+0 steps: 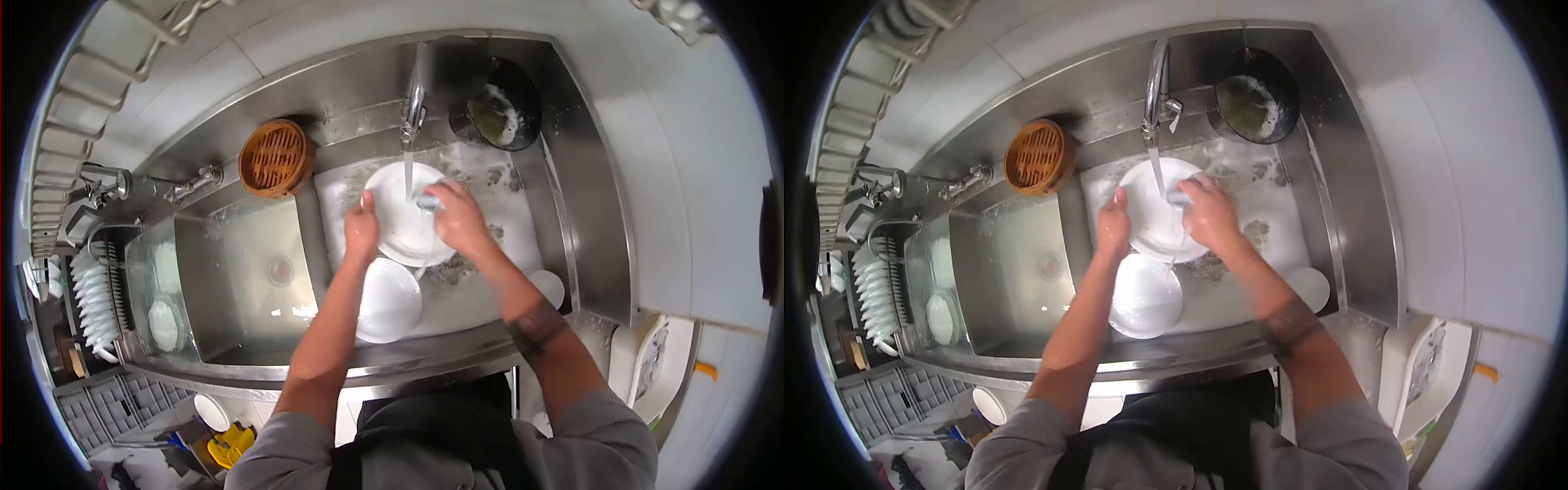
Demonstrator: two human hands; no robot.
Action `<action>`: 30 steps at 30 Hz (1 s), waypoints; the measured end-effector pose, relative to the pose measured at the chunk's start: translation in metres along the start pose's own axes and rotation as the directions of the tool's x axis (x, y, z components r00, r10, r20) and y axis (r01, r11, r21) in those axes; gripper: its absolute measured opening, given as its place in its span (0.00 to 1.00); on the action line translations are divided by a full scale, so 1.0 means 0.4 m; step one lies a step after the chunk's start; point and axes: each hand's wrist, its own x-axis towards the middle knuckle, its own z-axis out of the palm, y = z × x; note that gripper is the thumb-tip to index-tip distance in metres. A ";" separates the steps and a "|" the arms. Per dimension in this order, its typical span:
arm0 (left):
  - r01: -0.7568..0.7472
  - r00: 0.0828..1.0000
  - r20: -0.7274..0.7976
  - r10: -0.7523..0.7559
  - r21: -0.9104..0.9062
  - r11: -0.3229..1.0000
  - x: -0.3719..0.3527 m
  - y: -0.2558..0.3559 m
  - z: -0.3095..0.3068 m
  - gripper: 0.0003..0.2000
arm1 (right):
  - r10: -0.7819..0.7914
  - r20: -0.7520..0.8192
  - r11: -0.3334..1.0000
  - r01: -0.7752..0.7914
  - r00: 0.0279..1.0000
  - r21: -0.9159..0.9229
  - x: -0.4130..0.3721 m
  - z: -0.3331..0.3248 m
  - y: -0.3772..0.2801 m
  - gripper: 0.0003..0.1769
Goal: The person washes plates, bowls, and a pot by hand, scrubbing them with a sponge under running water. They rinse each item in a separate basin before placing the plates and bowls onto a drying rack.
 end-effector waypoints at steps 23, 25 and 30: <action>0.079 0.978 0.203 -0.048 -0.148 0.986 -0.041 -0.151 -0.300 0.15 | 0.677 -0.136 0.327 -0.130 0.723 0.936 -0.229 0.410 -0.112 0.24; -0.068 0.997 0.000 0.071 -0.304 0.950 -0.118 -0.188 -0.247 0.22 | 0.739 0.026 0.067 -0.113 0.673 0.991 -0.209 0.432 -0.226 0.25; 0.465 0.856 0.491 -0.161 -0.596 0.655 -0.163 -0.194 -0.386 0.26 | 0.364 0.409 0.134 -0.481 0.837 0.866 -0.252 0.253 -0.175 0.29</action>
